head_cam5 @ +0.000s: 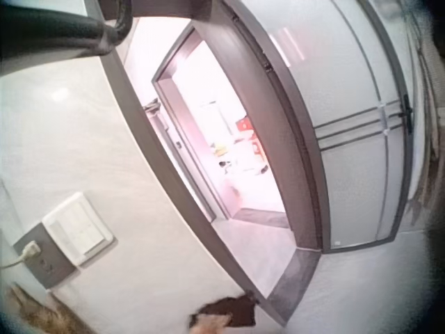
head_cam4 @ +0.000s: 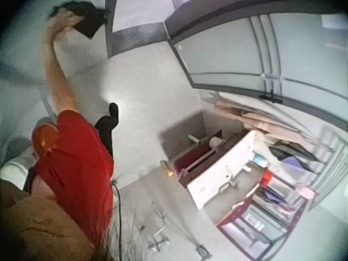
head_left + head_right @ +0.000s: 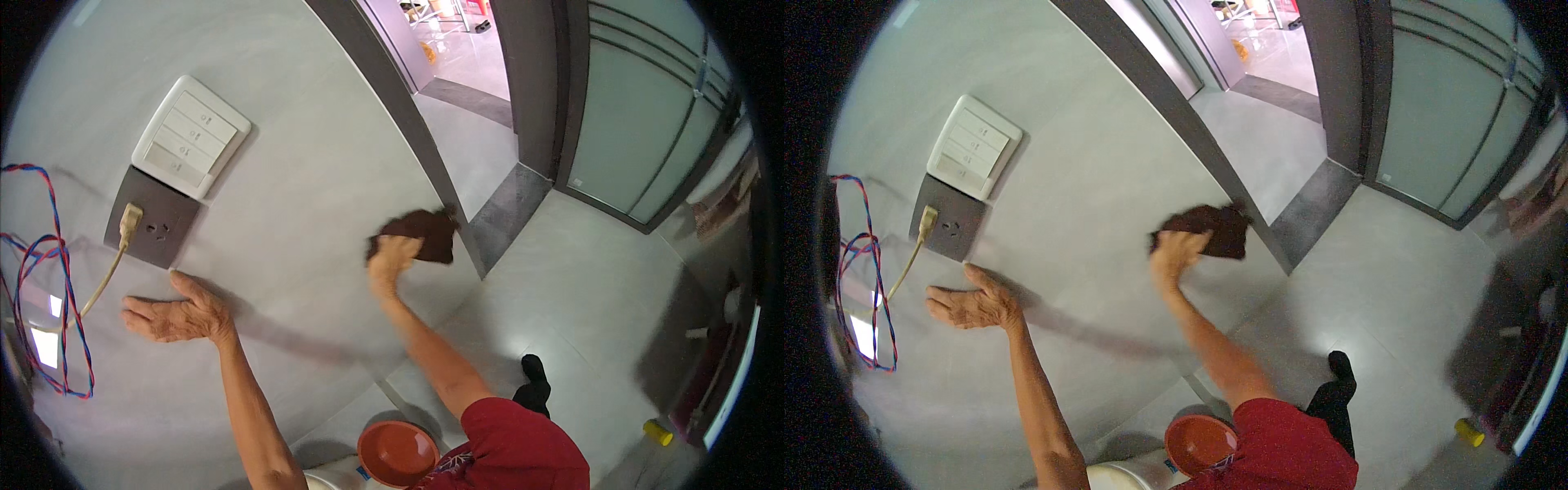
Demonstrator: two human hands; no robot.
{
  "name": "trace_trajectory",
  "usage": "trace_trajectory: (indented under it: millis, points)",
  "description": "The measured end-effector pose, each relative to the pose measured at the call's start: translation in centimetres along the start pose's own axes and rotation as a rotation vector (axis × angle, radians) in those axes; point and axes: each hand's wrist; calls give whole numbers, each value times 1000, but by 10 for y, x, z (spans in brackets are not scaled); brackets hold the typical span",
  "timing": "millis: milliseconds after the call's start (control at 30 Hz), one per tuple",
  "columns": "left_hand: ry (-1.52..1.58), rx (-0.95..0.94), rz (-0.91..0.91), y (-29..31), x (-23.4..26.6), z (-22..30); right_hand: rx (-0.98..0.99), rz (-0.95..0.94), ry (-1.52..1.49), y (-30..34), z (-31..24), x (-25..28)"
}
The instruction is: The person cleans a bathroom by wiping the wall and toilet seat with a cloth, pouring water from a basin into the toilet bowl, scrubbing the bowl with a brush, and wiping the floor. The person refills the basin with water from a tap and continues wiping the floor and the squat toilet area.
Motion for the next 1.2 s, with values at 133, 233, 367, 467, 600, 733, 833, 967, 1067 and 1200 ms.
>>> trace_trajectory:
  millis: [133, 233, 367, 467, 600, 733, 833, 967, 1067, 1200]
  points:
    - [-23, 18, -42, 2, 1, 6, -98, -490, -778, 50, -75, 3]
    - [-50, -47, 43, -2, 3, -13, 675, -508, -333, 76, -130, 65]
    - [-104, -106, 173, -1, -4, 1, 853, -440, -245, 54, -111, 55]
    - [-112, -117, 164, 2, -4, -7, 734, -389, -184, 37, -81, 44]
    - [-109, -157, 179, 1, -7, -23, 424, -97, -326, 22, -19, 17]
    - [-54, -162, 188, 2, -9, -22, -194, 195, -868, 25, 35, -12]
    - [69, -26, 6, 10, -6, -3, -874, -92, -184, 60, 112, -28]
    - [21, -114, 46, 10, -5, -22, -1526, -256, -665, 123, 97, 8]
    - [44, -105, 60, 9, -6, -13, -1681, -333, -762, 126, 112, 12]
    - [83, -79, 43, 11, -4, -12, -1696, -377, -825, 109, 123, 6]
Point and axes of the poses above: each hand's wrist, its own y-axis away from the middle knuckle, its own x-axis out of the back of the hand, z = x × y
